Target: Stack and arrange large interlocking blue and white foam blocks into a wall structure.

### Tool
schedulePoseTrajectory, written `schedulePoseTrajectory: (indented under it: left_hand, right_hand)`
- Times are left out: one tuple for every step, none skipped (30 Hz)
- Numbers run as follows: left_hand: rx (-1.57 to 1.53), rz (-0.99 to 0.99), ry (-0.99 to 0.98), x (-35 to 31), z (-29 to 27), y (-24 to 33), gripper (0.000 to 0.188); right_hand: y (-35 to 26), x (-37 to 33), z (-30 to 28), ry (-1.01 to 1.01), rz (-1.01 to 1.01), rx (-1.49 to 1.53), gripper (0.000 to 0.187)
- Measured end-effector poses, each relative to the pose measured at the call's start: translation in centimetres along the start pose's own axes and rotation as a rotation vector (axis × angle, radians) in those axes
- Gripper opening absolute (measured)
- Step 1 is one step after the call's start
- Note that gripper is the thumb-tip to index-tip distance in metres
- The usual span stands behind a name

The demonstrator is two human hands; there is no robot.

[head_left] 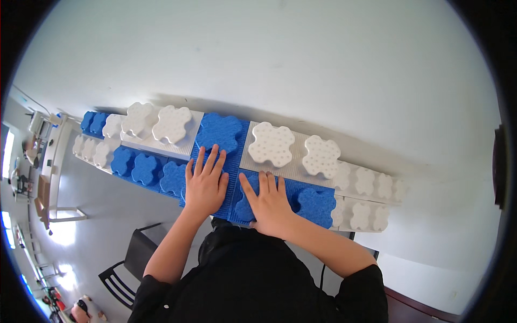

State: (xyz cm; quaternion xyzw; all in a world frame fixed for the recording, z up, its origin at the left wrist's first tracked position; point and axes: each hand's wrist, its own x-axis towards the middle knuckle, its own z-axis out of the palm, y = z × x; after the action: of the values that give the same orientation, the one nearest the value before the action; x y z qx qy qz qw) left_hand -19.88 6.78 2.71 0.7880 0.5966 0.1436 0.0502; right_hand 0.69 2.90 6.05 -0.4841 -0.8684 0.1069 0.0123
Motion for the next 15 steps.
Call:
schedulePoseTrajectory:
  left_hand:
    - [-0.003, -0.003, 0.006, -0.1, 0.0, -0.1, 0.055]
    - [0.0, -0.008, 0.005, -0.1, -0.1, -0.2, 0.055]
    - [0.0, -0.006, 0.008, -0.1, 0.0, -0.3, 0.055]
    - [-0.002, -0.004, 0.012, -0.1, 0.0, -0.3, 0.054]
    - [-0.002, -0.01, 0.012, -0.1, 0.0, -0.4, 0.054]
    - [-0.005, -0.002, 0.012, 0.0, -0.2, -0.4, 0.055]
    - [-0.009, 0.006, 0.012, 0.0, -0.3, -0.5, 0.055]
    - [0.004, 0.007, 0.022, -0.2, -0.2, -0.4, 0.056]
    - [0.002, 0.004, 0.026, -0.1, -0.2, -0.4, 0.056]
    - [-0.004, 0.001, 0.009, -0.1, -0.1, -0.3, 0.057]
    - [-0.011, -0.002, -0.01, 0.0, -0.1, -0.2, 0.058]
    - [-0.019, 0.003, -0.01, 0.2, 0.0, 0.0, 0.058]
    - [-0.019, -0.005, -0.01, 0.0, -0.1, -0.2, 0.058]
    - [-0.02, -0.014, -0.009, -0.2, -0.1, -0.3, 0.058]
    - [-0.027, -0.015, -0.01, -0.2, -0.1, -0.3, 0.058]
  right_hand:
    - [0.0, 0.2, 0.2, -0.001, -0.007, 0.004, 0.119]
    - [0.1, 0.3, 0.1, -0.048, 0.002, 0.026, 0.118]
    - [0.3, 0.3, -0.1, -0.097, 0.009, 0.046, 0.117]
    - [0.3, 0.2, -0.4, -0.1, 0.003, 0.046, 0.117]
    - [0.3, 0.1, -0.7, -0.1, 0.008, 0.049, 0.115]
    - [0.4, 0.1, -1.1, -0.098, 0.012, 0.051, 0.113]
    - [0.5, 0.0, -1.2, -0.099, 0.006, 0.05, 0.113]
    - [0.6, -0.3, -1.3, -0.097, -0.005, 0.063, 0.113]
    - [0.7, -0.4, -1.4, -0.094, -0.011, 0.074, 0.113]
    - [0.9, -0.4, -1.4, -0.095, -0.013, 0.069, 0.113]
    - [1.0, -0.4, -1.4, -0.095, -0.013, 0.081, 0.114]
    - [1.2, -0.6, -1.4, -0.096, -0.007, 0.093, 0.115]
    - [1.3, -1.0, -2.0, -0.1, -0.014, 0.093, 0.115]
    - [1.6, -1.8, -3.0, -0.082, -0.032, 0.141, 0.117]
    - [2.1, -2.7, -3.9, -0.063, -0.04, 0.187, 0.12]
